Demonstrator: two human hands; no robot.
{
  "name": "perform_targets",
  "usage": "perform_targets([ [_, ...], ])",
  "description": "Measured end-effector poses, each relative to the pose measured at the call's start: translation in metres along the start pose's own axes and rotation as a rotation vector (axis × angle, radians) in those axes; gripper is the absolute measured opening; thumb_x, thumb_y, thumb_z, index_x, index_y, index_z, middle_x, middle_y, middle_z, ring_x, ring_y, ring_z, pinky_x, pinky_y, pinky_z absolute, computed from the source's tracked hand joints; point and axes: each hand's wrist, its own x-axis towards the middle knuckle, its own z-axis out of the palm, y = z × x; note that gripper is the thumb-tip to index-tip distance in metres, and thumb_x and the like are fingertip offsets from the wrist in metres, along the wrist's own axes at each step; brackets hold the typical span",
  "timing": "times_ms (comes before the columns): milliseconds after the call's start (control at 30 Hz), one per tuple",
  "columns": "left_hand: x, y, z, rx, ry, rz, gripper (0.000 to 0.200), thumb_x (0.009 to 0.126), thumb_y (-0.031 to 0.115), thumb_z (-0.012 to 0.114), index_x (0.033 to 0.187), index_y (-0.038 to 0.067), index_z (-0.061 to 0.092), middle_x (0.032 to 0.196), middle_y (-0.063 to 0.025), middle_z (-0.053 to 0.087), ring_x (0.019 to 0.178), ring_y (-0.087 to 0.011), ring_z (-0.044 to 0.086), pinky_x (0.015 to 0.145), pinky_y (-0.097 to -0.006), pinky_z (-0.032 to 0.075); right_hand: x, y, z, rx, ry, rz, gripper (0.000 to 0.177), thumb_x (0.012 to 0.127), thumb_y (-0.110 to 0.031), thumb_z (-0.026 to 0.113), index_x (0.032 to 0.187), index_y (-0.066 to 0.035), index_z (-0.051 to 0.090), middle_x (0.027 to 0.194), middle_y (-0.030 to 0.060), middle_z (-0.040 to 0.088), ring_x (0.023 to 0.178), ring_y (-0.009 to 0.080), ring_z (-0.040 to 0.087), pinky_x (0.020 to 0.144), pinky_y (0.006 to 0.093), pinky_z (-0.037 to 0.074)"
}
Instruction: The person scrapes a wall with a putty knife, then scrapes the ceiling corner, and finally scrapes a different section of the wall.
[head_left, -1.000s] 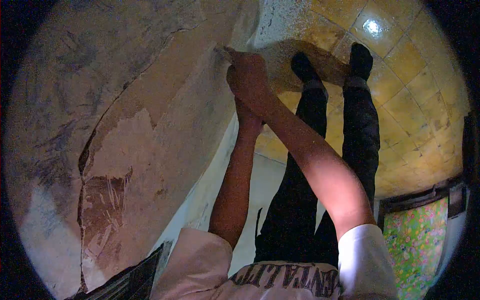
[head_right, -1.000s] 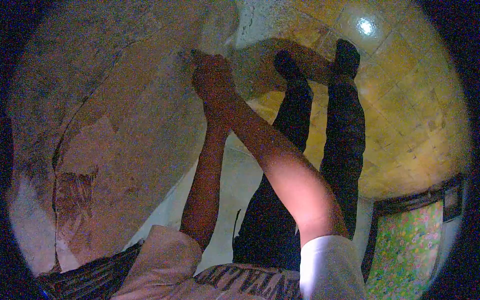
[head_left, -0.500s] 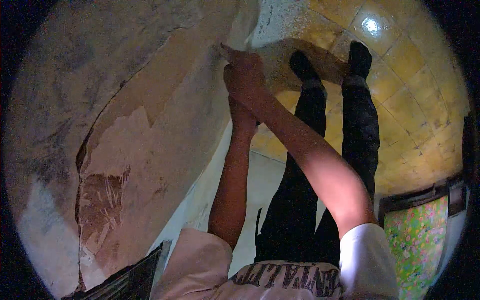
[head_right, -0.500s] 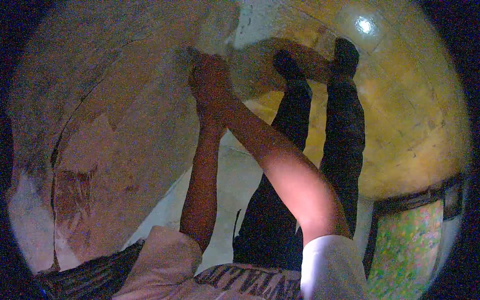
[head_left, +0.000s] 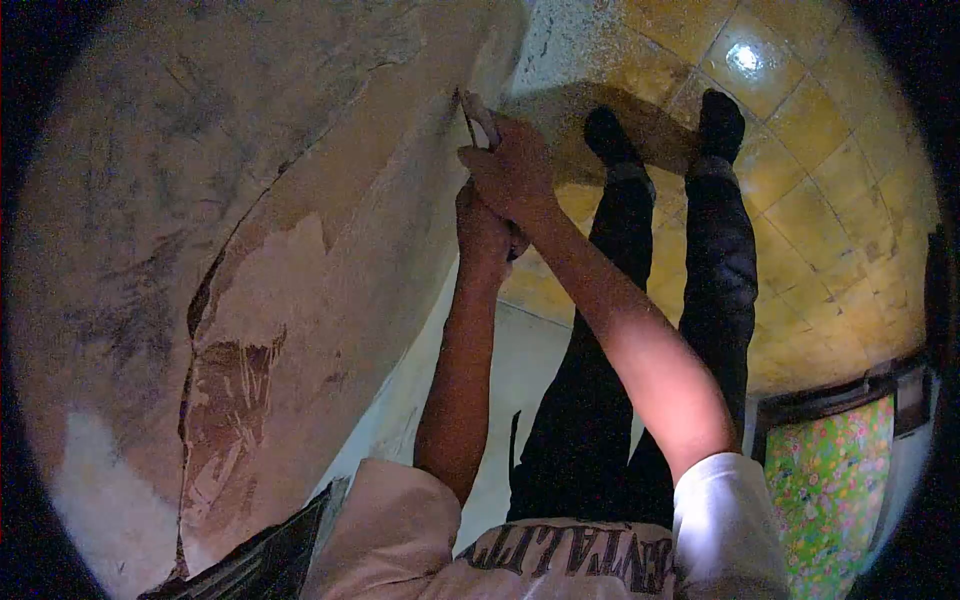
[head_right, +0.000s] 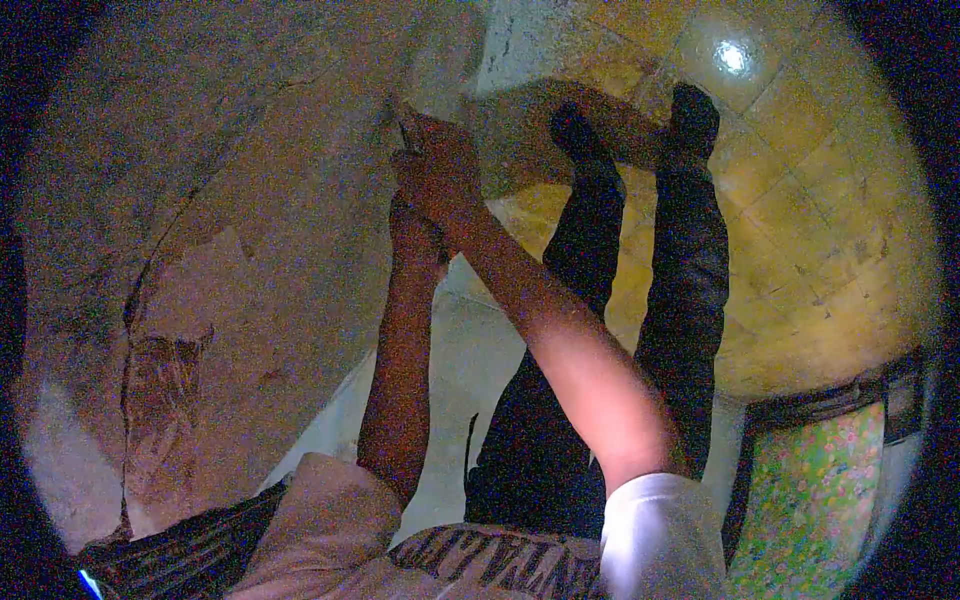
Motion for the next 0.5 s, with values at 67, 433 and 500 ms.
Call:
perform_targets([
  [67, 0.003, -0.008, -0.007, 0.089, 0.042, -0.037, 0.025, 0.093, 0.031, 0.051, 0.092, 0.006, 0.054, 0.058, -0.0014, 0.053, 0.040, -0.0071, 0.047, 0.031, -0.0244, 0.029, -0.008, -0.005, 0.004, 0.011, 0.135, -0.174, 0.046, 0.068, -0.015, 0.066, 0.112, -0.003, 0.062, 0.080, 0.0214, 0.064, 0.077, 0.0371, 0.063, 0.073, 0.0457, 0.049],
  [433, 0.001, -0.023, -0.011, 0.371, 0.035, 0.276, 0.023, 0.091, 0.025, 0.054, 0.098, 0.004, 0.055, 0.067, -0.0026, 0.056, 0.042, -0.0085, 0.047, 0.033, -0.0249, 0.030, -0.015, 0.003, 0.014, -0.134, 0.133, -0.087, 0.051, 0.070, -0.017, 0.062, 0.119, -0.005, 0.058, 0.095, 0.0248, 0.061, 0.091, 0.0424, 0.059, 0.082, 0.0492, 0.047],
  [500, 0.002, -0.027, -0.010, 0.301, 0.045, 0.314, 0.023, 0.090, 0.025, 0.055, 0.098, 0.003, 0.055, 0.066, -0.0025, 0.056, 0.044, -0.0081, 0.048, 0.034, -0.0246, 0.031, -0.017, 0.001, 0.010, -0.122, 0.103, -0.096, 0.049, 0.071, -0.017, 0.061, 0.118, -0.004, 0.058, 0.096, 0.0255, 0.061, 0.092, 0.0432, 0.058, 0.083, 0.0496, 0.046],
])
